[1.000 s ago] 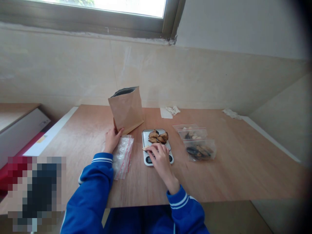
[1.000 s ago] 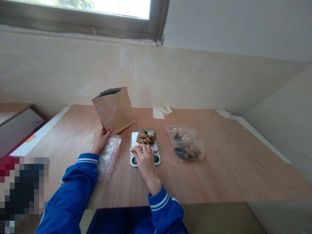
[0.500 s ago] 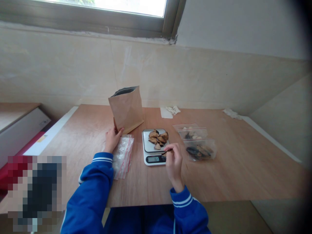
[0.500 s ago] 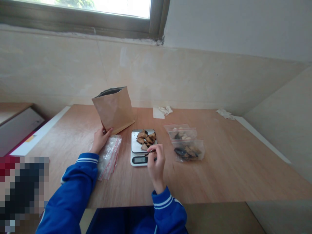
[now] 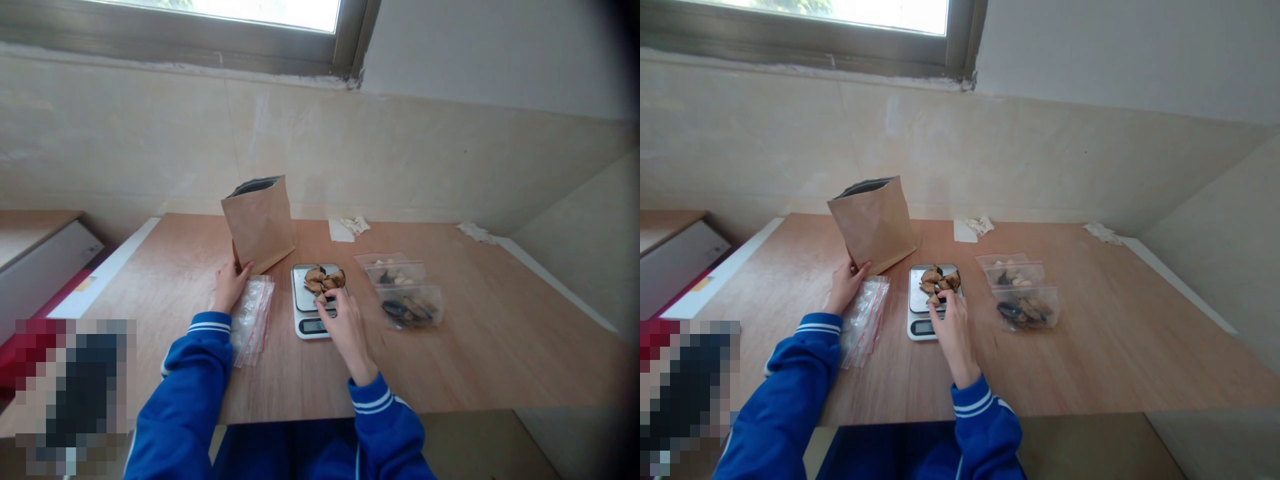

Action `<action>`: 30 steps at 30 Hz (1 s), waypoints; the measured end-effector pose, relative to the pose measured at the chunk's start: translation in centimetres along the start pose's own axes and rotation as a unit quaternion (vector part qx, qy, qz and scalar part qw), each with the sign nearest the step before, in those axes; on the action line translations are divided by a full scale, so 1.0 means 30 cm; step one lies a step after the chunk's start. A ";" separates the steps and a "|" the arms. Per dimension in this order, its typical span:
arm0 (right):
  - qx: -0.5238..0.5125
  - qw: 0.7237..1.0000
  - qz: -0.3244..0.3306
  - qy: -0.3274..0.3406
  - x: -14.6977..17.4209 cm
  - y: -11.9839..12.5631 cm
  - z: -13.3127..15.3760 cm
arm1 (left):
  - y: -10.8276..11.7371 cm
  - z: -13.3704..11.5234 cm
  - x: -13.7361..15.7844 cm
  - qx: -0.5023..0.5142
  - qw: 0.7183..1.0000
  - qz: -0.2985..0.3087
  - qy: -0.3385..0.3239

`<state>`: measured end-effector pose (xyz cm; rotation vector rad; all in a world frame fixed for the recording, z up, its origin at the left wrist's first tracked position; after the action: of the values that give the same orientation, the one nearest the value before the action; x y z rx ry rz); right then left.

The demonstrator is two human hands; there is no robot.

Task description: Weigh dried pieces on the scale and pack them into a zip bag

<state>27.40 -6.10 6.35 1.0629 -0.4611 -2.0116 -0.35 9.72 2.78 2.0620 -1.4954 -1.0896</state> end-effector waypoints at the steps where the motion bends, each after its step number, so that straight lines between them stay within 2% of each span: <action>1: 0.001 1.000 0.001 0.004 0.000 0.004 0.003 | -0.001 0.002 0.000 -0.004 1.000 0.002 0.003; 6: -0.011 1.000 -0.012 -0.016 -0.001 0.072 -0.007 | -0.003 -0.001 0.000 0.000 1.000 0.004 -0.002; 11: -0.054 0.997 -0.017 -0.050 0.006 0.152 -0.075 | -0.003 0.000 -0.002 -0.005 1.000 0.004 0.004; 17: 0.015 0.996 -0.054 -0.065 0.033 0.239 -0.239 | -0.001 -0.002 -0.003 -0.004 1.000 0.008 0.011; 21: 0.068 0.996 -0.029 -0.053 0.071 0.235 -0.366 | -0.002 0.002 -0.003 -0.005 1.000 0.004 0.010; 24: 0.090 0.995 0.017 -0.041 0.087 0.209 -0.434 | -0.004 0.005 -0.002 0.001 1.000 0.003 0.010; 27: 0.077 0.995 0.058 -0.025 0.073 0.196 -0.434 | -0.006 0.004 -0.002 0.000 1.000 0.005 0.006; 30: 0.053 0.998 0.044 -0.014 0.020 0.224 -0.370 | -0.007 0.006 -0.003 -0.006 1.000 0.005 0.005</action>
<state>39.46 -10.21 3.76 1.0603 -0.6245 -1.9448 -0.38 9.91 2.56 2.0468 -1.4902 -1.0786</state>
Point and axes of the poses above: each hand's wrist, its own x-axis away from the middle knuckle, its own y-axis out of the back of the hand, z = x × y, the point moved 10 cm from there along -x, towards the middle knuckle, and after that the axes turned 9 degrees about -z, right-handed, at the moved point
